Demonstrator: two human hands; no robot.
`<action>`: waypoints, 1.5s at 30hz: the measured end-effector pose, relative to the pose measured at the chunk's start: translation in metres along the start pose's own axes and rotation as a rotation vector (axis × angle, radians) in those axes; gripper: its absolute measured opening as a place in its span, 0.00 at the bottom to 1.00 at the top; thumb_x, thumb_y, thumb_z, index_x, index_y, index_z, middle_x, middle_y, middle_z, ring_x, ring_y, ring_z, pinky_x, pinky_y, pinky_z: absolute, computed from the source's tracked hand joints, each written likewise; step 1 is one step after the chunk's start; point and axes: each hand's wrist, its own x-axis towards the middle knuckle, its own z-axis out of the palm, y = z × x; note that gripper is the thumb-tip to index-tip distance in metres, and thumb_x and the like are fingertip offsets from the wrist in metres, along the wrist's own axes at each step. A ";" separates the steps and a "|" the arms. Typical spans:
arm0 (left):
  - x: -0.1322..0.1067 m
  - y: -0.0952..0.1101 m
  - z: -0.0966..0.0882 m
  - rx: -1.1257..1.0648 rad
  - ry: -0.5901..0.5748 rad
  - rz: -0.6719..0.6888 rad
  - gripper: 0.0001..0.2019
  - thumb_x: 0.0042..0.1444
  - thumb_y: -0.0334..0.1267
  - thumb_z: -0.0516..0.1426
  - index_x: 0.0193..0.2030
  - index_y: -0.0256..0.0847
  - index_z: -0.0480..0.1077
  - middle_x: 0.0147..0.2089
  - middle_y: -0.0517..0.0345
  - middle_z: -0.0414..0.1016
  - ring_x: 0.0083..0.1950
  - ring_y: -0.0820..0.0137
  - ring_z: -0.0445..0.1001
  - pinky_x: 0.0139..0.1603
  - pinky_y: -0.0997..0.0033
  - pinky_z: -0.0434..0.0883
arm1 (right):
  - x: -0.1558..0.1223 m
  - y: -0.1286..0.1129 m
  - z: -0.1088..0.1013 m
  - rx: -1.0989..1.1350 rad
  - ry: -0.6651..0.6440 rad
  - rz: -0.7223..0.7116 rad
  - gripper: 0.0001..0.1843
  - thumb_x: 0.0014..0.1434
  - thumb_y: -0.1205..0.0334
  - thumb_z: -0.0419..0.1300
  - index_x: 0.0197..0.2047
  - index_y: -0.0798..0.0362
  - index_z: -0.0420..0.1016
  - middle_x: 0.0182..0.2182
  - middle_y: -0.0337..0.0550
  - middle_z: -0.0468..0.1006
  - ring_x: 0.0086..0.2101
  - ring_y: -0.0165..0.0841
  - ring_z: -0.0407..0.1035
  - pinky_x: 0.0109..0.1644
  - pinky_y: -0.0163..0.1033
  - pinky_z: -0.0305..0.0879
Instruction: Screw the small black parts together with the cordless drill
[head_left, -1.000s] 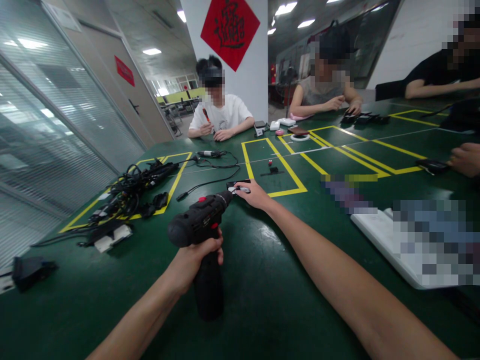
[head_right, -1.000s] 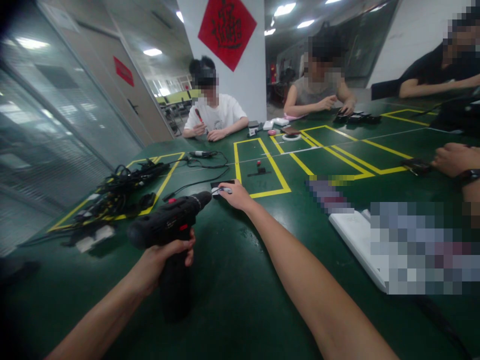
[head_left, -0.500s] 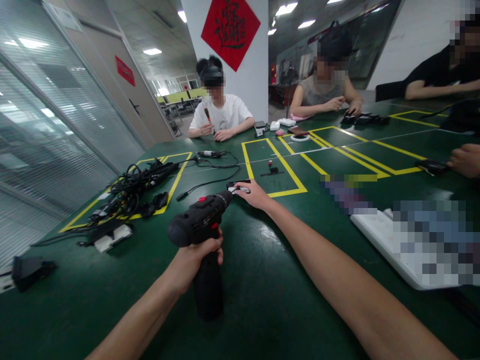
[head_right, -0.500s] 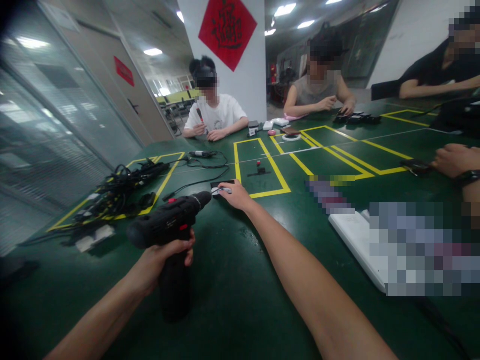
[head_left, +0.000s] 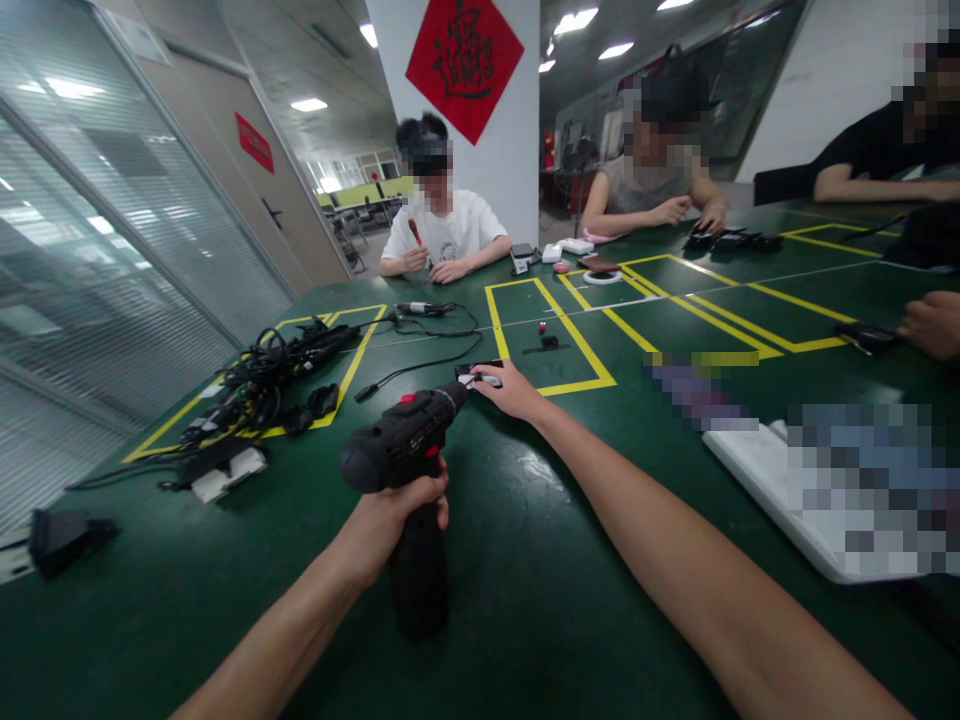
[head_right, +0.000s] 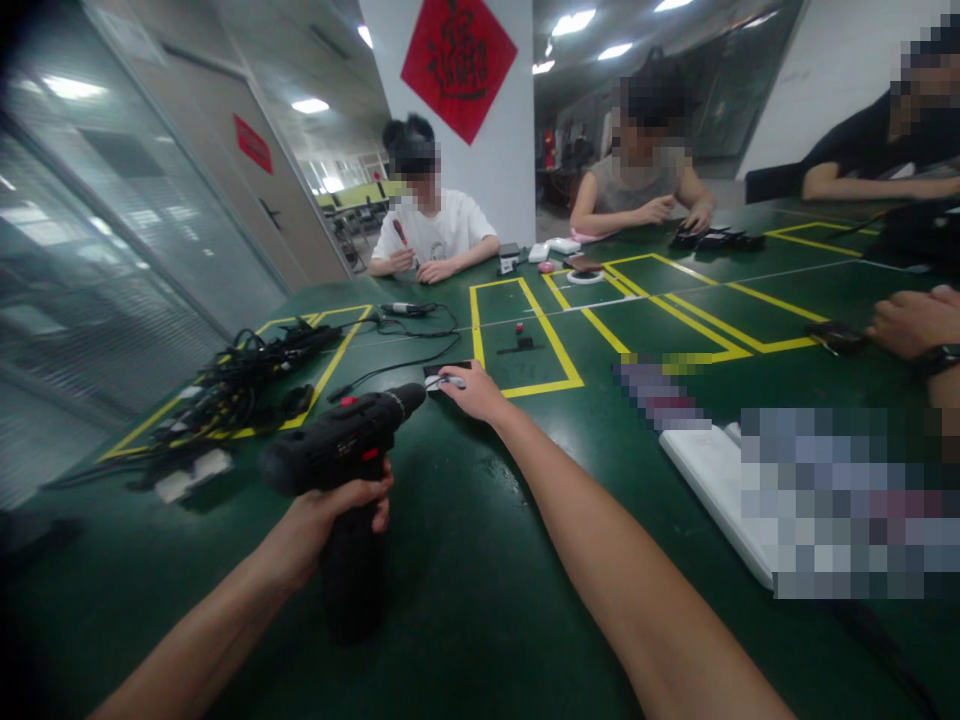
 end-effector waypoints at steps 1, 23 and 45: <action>0.000 0.000 0.000 -0.005 -0.002 -0.001 0.13 0.53 0.42 0.59 0.42 0.38 0.66 0.23 0.60 0.71 0.27 0.70 0.67 0.33 0.69 0.63 | 0.000 0.000 0.000 -0.002 -0.001 0.001 0.17 0.63 0.57 0.61 0.55 0.46 0.77 0.46 0.45 0.66 0.45 0.36 0.69 0.56 0.41 0.63; -0.001 0.002 0.002 -0.032 0.008 0.012 0.13 0.51 0.42 0.61 0.40 0.38 0.67 0.23 0.60 0.71 0.26 0.69 0.68 0.32 0.69 0.63 | -0.002 0.000 0.002 -0.005 0.012 0.018 0.19 0.62 0.57 0.62 0.56 0.47 0.73 0.52 0.48 0.67 0.50 0.38 0.69 0.58 0.45 0.63; -0.001 0.000 0.000 -0.027 -0.014 0.012 0.14 0.53 0.42 0.60 0.43 0.38 0.66 0.23 0.61 0.71 0.27 0.70 0.68 0.33 0.68 0.63 | -0.001 0.001 0.003 -0.015 0.010 0.021 0.20 0.61 0.56 0.62 0.56 0.46 0.72 0.51 0.47 0.67 0.50 0.38 0.69 0.57 0.45 0.63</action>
